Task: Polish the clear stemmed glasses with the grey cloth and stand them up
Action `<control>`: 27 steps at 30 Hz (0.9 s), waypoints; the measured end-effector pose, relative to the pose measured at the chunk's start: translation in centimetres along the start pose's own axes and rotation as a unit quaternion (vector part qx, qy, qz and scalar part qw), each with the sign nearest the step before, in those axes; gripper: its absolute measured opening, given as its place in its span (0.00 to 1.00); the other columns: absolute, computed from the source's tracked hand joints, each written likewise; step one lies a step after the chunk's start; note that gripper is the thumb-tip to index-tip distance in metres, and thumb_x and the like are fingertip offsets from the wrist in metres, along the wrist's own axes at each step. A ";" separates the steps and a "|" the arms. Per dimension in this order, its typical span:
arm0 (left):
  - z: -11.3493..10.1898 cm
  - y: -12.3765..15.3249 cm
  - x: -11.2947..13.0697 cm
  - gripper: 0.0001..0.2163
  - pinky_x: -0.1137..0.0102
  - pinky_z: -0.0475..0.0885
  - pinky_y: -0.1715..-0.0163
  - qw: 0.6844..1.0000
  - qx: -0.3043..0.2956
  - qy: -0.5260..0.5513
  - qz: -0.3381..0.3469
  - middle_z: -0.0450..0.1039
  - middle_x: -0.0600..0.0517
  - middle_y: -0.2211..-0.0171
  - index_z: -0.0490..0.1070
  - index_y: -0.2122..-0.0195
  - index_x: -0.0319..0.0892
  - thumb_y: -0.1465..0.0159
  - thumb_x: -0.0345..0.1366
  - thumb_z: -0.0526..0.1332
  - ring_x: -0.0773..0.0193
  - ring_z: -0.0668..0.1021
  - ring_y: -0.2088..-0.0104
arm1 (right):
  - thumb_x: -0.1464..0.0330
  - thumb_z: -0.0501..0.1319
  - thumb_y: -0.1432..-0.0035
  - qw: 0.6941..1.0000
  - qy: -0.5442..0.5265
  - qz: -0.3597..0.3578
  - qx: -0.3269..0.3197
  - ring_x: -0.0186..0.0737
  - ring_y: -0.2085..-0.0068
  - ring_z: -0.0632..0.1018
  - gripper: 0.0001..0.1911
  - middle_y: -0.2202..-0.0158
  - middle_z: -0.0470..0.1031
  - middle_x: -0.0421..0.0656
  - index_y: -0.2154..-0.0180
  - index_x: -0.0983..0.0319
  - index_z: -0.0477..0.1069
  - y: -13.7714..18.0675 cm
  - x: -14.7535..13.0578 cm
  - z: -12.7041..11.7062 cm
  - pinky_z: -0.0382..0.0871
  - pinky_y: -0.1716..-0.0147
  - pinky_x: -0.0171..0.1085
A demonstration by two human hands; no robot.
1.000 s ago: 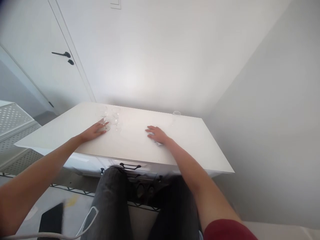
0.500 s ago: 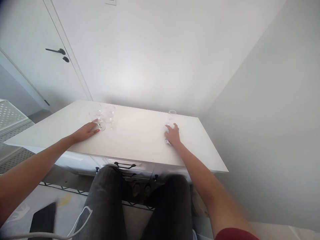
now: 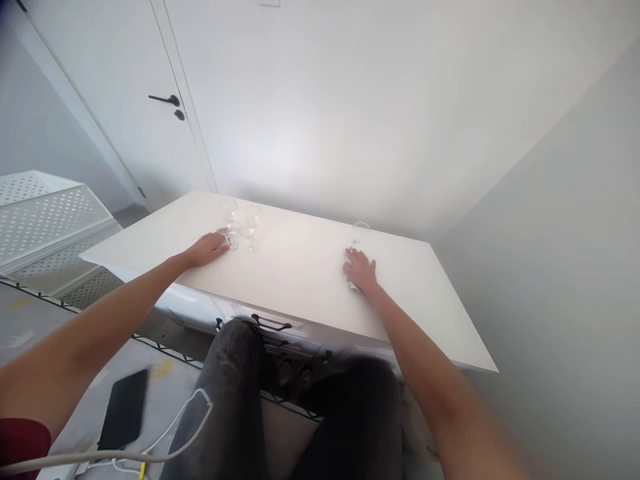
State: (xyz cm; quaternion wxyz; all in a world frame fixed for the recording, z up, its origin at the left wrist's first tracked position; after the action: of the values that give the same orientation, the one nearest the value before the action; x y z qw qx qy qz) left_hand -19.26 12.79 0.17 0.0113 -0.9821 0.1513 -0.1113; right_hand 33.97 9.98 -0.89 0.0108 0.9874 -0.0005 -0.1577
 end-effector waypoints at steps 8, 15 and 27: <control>-0.1 -0.5 -0.4 0.16 0.47 0.67 0.31 0.999 0.027 0.024 -0.004 0.78 0.39 0.49 0.66 0.61 0.47 0.27 0.50 0.46 0.44 0.77 0.40 | 0.60 0.47 0.27 0.986 -0.018 -0.154 -0.066 0.56 0.17 0.49 0.36 0.17 0.49 0.38 0.21 0.48 0.55 0.4 -15.5 4.8 0.34 0.23 0.76; -0.1 -0.4 -0.6 0.15 0.47 0.67 0.30 0.998 0.034 0.048 -0.007 0.77 0.39 0.48 0.64 0.61 0.47 0.26 0.50 0.46 0.44 0.76 0.39 | 0.62 0.47 0.28 0.973 -0.036 -0.210 -0.084 0.57 0.17 0.48 0.36 0.17 0.48 0.36 0.22 0.47 0.57 0.3 -22.6 6.3 0.34 0.23 0.76; -2.2 2.1 -1.0 0.27 0.45 0.57 0.24 0.970 0.159 0.174 -0.062 0.61 0.33 0.25 0.58 0.27 0.35 0.24 0.41 0.47 0.43 0.63 0.25 | 0.64 0.57 0.38 0.857 -0.471 -0.075 0.197 0.51 0.49 0.72 0.05 0.57 0.68 0.47 0.65 0.57 0.68 -0.2 -16.1 2.1 0.70 0.45 0.50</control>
State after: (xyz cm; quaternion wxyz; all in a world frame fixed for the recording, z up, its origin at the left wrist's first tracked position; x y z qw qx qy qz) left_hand -21.34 11.11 2.01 0.1337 -0.9408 0.0705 -0.3033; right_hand 18.05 10.19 2.10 -0.1970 0.7737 0.0373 -0.6010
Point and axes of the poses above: each hand's wrist, its own y-axis away from the middle knuckle, its own z-axis out of the palm, x = y × z, the point moved 8 cm from there along -y, towards the middle knuckle
